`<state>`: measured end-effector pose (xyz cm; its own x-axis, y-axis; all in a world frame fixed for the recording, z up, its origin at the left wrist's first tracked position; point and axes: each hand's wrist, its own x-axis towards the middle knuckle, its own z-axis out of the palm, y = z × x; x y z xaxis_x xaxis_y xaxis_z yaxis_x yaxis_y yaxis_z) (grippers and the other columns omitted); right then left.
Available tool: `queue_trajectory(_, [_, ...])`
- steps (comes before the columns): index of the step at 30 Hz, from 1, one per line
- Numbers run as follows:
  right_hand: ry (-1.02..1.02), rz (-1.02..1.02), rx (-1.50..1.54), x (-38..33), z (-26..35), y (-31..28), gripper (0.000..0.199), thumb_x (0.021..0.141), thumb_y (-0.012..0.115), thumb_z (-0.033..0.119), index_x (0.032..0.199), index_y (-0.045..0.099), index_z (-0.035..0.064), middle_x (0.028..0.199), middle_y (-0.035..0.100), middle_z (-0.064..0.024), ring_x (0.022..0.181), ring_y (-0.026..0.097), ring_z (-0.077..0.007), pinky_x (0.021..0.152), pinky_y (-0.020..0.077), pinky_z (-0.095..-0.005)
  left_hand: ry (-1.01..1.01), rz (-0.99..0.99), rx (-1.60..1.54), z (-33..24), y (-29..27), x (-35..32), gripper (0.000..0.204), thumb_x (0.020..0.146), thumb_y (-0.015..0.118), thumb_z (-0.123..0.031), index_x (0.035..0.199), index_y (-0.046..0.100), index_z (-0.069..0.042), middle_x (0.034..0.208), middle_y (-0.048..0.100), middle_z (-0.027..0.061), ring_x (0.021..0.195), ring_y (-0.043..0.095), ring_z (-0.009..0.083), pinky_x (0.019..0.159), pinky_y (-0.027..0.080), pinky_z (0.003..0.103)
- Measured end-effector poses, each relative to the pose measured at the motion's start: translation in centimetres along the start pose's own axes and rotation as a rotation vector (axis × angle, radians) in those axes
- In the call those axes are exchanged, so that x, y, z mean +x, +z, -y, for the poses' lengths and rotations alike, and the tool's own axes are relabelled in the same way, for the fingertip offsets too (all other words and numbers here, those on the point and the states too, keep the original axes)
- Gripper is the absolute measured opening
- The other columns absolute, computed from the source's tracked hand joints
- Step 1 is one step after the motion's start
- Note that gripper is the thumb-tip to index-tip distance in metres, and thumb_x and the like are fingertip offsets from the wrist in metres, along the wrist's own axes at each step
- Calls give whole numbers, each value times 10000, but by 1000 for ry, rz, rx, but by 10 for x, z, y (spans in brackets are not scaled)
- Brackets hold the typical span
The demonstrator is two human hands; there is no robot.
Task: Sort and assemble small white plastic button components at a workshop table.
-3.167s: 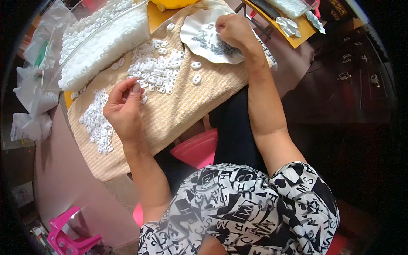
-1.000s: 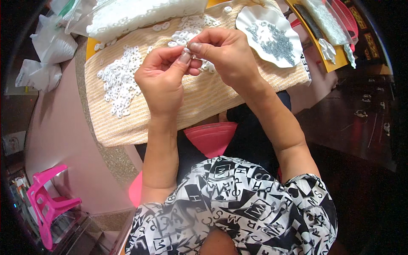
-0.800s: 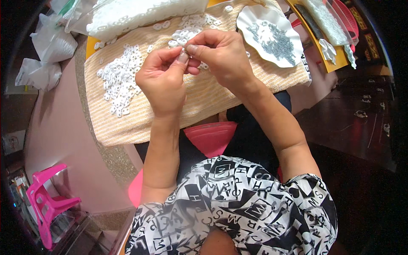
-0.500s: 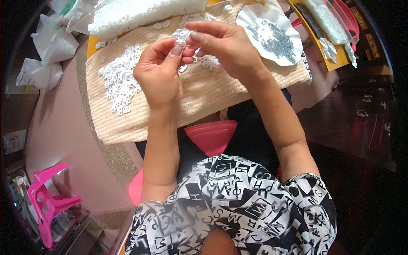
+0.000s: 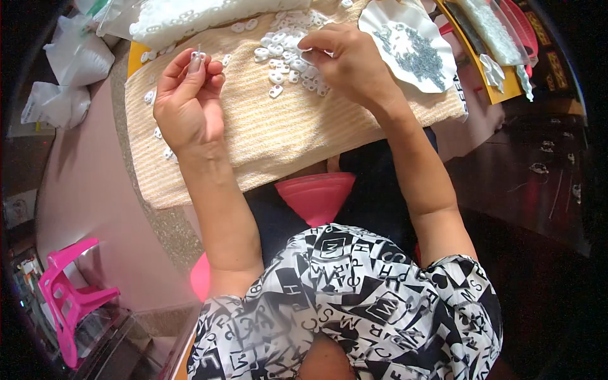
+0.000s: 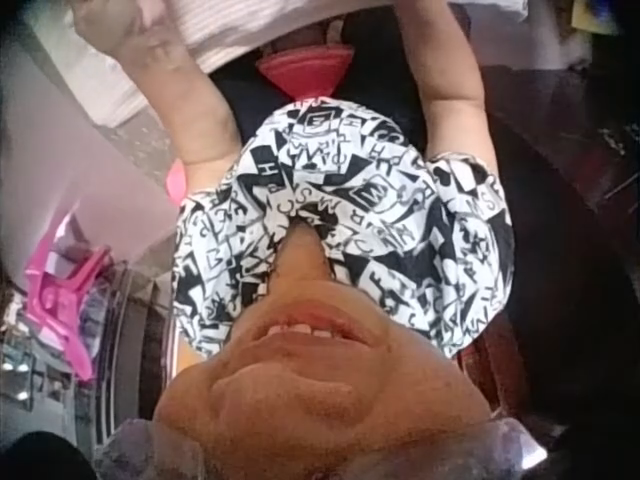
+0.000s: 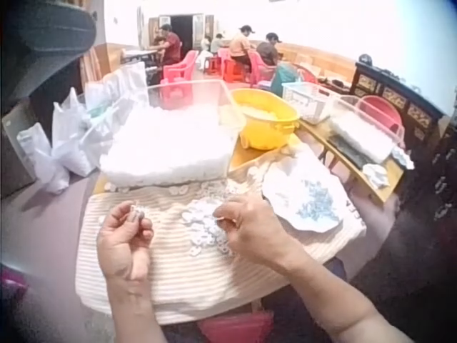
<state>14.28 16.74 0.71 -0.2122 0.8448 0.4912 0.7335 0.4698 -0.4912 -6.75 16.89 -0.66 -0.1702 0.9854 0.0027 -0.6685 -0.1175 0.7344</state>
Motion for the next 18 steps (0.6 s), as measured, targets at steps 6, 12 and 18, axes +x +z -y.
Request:
queue_trajectory(6, [-262, 84, -84, -1, 13, 13, 151, 688, 612, -1, 832, 641, 36, 739, 593, -98, 699, 549, -248, 701, 445, -329, -1, -4, -14, 2, 8, -4, 128, 777, 556, 46, 904, 566, 32, 767, 590, 123, 656, 571, 204, 565, 462, 255])
queue_trajectory(12, [-98, -51, -169, 11, -11, -3, 86, 721, 614, 37, 797, 650, 55, 766, 604, -90, 740, 565, -235, 676, 456, -329, -13, 53, -29, 4, -3, 1, 169, 792, 535, 44, 956, 570, 22, 828, 594, 137, 718, 563, 201, 617, 463, 258])
queue_trajectory(18, [-259, 105, -285, 18, 4, 32, 110, 639, 595, 48, 729, 647, 81, 677, 559, -96, 724, 547, -255, 697, 447, -346, -12, 54, 12, 4, 2, -2, 170, 788, 532, 50, 953, 568, 30, 828, 594, 139, 713, 562, 202, 613, 464, 256])
